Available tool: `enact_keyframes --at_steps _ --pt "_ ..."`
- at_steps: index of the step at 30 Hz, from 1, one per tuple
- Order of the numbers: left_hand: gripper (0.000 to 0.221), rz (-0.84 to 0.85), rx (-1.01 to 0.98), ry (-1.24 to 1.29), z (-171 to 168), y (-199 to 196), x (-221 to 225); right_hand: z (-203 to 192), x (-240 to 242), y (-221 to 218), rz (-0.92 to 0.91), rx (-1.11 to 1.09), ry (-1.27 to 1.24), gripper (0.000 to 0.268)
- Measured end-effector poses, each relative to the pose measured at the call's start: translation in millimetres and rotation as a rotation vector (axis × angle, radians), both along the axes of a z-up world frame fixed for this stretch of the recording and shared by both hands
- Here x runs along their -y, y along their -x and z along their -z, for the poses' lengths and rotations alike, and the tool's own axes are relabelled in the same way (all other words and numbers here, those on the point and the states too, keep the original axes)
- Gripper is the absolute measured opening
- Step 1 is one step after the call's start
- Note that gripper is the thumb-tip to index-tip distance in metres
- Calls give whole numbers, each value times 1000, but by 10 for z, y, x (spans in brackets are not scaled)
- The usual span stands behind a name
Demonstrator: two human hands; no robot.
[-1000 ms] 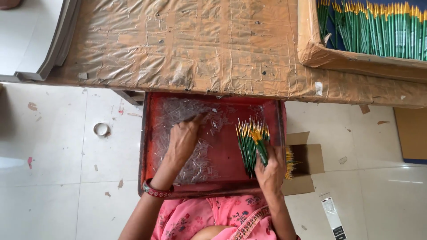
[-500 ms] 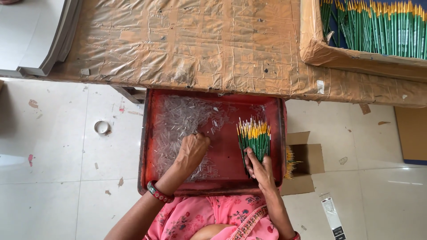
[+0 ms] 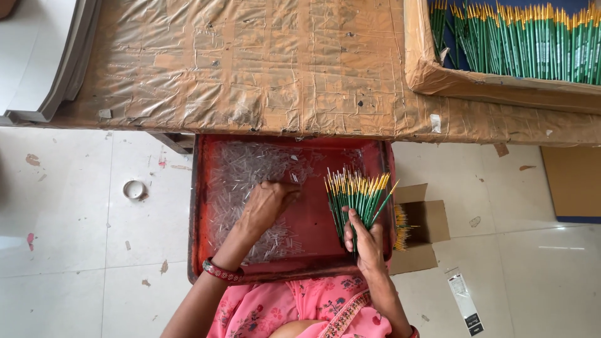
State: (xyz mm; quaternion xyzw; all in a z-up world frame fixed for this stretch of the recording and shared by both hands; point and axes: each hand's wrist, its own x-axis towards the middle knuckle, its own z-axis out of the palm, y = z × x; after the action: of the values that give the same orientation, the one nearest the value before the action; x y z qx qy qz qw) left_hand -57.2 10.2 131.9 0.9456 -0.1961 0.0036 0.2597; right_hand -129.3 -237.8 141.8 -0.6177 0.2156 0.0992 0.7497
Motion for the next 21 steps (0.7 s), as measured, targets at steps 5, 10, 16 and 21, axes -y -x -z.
enact_keyframes --at_steps 5,10,16,21 --pt "22 3 -354 535 -256 45 176 -157 -19 105 -22 69 -52 21" --pt "34 129 -794 1173 -287 75 310 -142 -46 231 -98 324 92 10" --pt "35 117 -837 1287 -410 23 355 91 44 318 -65 324 150 11" --pt "33 178 -801 1420 -379 72 417 40 23 291 -33 353 88 13"
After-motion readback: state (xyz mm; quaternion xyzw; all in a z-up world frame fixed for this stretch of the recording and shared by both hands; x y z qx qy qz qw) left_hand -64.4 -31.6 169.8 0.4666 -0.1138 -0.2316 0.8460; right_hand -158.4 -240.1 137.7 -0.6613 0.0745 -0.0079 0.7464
